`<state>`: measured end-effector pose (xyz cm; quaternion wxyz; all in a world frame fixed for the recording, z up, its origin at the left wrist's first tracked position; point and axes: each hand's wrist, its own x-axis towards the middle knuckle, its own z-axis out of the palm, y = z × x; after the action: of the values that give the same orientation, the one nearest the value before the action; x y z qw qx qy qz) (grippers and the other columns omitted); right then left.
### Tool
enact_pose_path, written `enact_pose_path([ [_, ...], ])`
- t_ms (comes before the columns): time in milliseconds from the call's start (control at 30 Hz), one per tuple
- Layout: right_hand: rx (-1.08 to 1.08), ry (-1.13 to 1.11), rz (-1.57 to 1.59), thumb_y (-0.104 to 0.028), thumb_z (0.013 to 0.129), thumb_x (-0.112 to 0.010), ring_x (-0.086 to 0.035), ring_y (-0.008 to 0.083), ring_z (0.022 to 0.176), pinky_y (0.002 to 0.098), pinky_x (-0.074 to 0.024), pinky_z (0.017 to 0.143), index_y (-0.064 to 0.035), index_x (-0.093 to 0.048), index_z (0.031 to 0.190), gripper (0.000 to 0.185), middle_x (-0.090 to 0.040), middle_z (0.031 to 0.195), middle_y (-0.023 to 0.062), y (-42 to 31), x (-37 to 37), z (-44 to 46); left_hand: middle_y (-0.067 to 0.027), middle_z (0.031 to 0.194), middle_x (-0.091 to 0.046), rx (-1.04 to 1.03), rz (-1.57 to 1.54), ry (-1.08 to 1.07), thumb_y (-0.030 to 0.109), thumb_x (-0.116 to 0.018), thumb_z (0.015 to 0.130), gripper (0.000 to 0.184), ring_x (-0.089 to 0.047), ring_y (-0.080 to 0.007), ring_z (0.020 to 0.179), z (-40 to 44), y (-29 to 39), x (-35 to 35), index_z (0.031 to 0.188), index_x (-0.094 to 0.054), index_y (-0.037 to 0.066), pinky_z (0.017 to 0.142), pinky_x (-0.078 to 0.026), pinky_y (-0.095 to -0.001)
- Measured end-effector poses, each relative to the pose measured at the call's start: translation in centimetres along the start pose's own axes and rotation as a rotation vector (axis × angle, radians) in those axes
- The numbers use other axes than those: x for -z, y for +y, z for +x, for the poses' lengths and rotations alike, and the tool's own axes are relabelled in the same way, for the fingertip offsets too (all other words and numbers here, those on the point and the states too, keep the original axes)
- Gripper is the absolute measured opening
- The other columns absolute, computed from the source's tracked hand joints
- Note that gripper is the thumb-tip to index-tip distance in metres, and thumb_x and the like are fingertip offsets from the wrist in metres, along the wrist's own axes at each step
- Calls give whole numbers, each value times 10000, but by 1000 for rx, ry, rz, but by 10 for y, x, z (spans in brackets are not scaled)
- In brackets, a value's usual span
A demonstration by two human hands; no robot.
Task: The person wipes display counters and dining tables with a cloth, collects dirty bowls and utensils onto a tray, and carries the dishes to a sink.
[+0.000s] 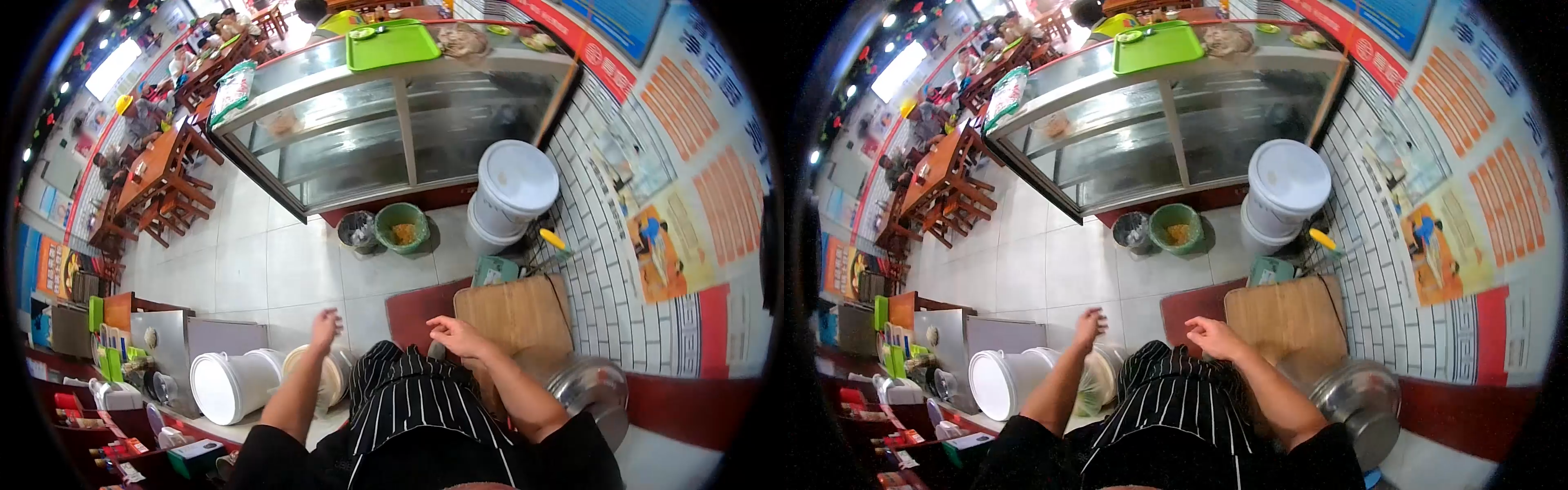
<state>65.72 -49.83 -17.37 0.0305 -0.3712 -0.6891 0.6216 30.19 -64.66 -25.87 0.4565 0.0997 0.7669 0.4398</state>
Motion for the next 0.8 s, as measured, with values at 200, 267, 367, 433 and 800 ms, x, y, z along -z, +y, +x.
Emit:
enact_pose_path([
  [200, -28, 97, 91, -200, 933, -618, -653, 173, 919, 319, -523, 823, -38, -603, 1237, 345, -697, 1040, 98, -17, 45, 109, -64, 872, -648, -733, 190, 76, 90, -550, 915, 264, -572, -115, 748, 141, 256, 1, 1141, -620, -27, 672, -471, -267],
  [267, -32, 128, 73, -194, 938, -615, -644, 163, 922, 312, -519, 823, -32, -601, 1239, 342, -692, 1048, 92, -30, 53, 149, -104, 962, -679, -922, 76, 95, 69, -528, 920, 285, -609, -140, 869, 192, 343, -6, 1171, -601, -43, 777, -492, -277],
  [367, 9, 260, 132, -160, 954, -601, -644, 164, 938, 308, -510, 848, -17, -604, 1234, 314, -690, 1071, 97, -72, 68, 203, -177, 980, -694, -1053, 239, 235, 150, -550, 902, 290, -668, -264, 852, 257, 456, -4, 1142, -622, 5, 797, -507, -352],
  [433, 40, 329, 149, -142, 954, -599, -643, 159, 944, 303, -509, 853, -19, -605, 1233, 305, -691, 1071, 93, -109, 89, 244, -180, 985, -695, -1110, 303, 290, 199, -549, 881, 297, -664, -355, 888, 286, 533, -9, 1122, -644, 53, 822, -504, -408],
  [800, 391, 527, -364, -85, 926, -591, -655, 169, 943, 301, -523, 817, 6, -624, 1178, 270, -675, 1047, 113, -373, 282, 440, -120, 939, -722, -812, 527, 513, 288, -515, 867, 311, -671, -339, 924, 429, 647, -37, 1048, -704, 120, 836, -506, -446],
])
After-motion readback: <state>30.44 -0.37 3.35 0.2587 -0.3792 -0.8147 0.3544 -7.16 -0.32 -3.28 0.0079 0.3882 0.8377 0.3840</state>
